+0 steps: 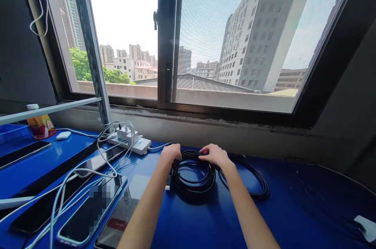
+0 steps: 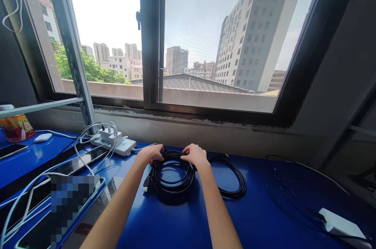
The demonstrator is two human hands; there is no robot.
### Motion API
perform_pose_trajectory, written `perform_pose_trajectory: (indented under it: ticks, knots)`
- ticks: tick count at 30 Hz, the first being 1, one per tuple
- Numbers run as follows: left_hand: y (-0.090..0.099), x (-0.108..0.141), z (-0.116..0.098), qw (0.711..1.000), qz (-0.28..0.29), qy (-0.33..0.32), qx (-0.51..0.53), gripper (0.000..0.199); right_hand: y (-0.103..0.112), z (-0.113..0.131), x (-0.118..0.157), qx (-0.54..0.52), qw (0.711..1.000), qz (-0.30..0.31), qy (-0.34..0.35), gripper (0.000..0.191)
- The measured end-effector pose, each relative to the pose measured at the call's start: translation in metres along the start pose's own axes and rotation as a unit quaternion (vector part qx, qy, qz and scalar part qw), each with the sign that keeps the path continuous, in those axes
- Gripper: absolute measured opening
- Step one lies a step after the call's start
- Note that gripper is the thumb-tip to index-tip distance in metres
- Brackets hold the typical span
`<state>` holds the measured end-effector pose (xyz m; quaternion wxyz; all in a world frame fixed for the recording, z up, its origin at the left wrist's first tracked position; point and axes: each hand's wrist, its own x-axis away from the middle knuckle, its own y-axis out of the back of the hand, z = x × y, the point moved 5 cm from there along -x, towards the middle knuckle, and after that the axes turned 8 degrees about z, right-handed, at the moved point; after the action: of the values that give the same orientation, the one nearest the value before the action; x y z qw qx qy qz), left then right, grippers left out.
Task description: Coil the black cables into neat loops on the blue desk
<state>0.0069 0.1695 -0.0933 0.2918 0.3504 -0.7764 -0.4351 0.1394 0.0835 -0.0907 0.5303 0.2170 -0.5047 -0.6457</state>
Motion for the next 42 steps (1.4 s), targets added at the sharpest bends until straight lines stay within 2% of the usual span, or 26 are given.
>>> perform_pose_trajectory:
  ticks: [3,7,10,13,17,19,21,25,31,37,42]
  knots:
    - [0.009,0.008,-0.009,0.999,0.024,0.023,-0.037,0.024,0.018,-0.013,0.009,-0.027,0.999,-0.003,-0.034,0.027]
    - [0.015,0.012,-0.028,0.998,0.018,-0.003,-0.052,0.035,0.034,-0.039,0.017,-0.061,0.994,0.013,-0.086,0.027]
    - [0.009,0.013,-0.042,0.998,0.023,-0.047,-0.048,0.042,0.027,-0.059,0.017,-0.085,0.987,0.064,-0.121,0.020]
    - [-0.004,0.014,-0.053,0.995,0.036,-0.080,-0.044,0.055,0.014,-0.072,0.013,-0.096,0.978,0.106,-0.151,0.021]
    - [-0.030,0.013,-0.057,0.989,0.113,-0.074,-0.054,0.101,0.000,-0.077,0.005,-0.106,0.973,0.114,-0.172,0.026]
    - [-0.039,0.012,-0.058,0.986,0.142,-0.072,-0.053,0.114,-0.004,-0.077,0.000,-0.106,0.973,0.104,-0.179,0.029]
    - [-0.039,0.011,-0.061,0.987,0.128,-0.089,-0.042,0.112,-0.004,-0.077,-0.004,-0.102,0.975,0.076,-0.184,0.032]
    - [-0.025,0.011,-0.064,0.992,0.058,-0.115,-0.016,0.088,-0.002,-0.078,-0.008,-0.099,0.976,0.029,-0.189,0.034]
    - [0.003,0.018,-0.065,0.990,-0.014,-0.136,0.024,0.069,-0.006,-0.073,-0.002,-0.124,0.978,0.078,-0.147,0.031]
    - [0.015,0.025,-0.067,0.988,-0.038,-0.146,0.045,0.062,-0.008,-0.074,-0.006,-0.129,0.978,0.081,-0.142,0.037]
    - [0.015,0.025,-0.066,0.986,-0.040,-0.149,0.058,0.060,-0.008,-0.088,-0.012,-0.129,0.977,0.047,-0.160,0.024]
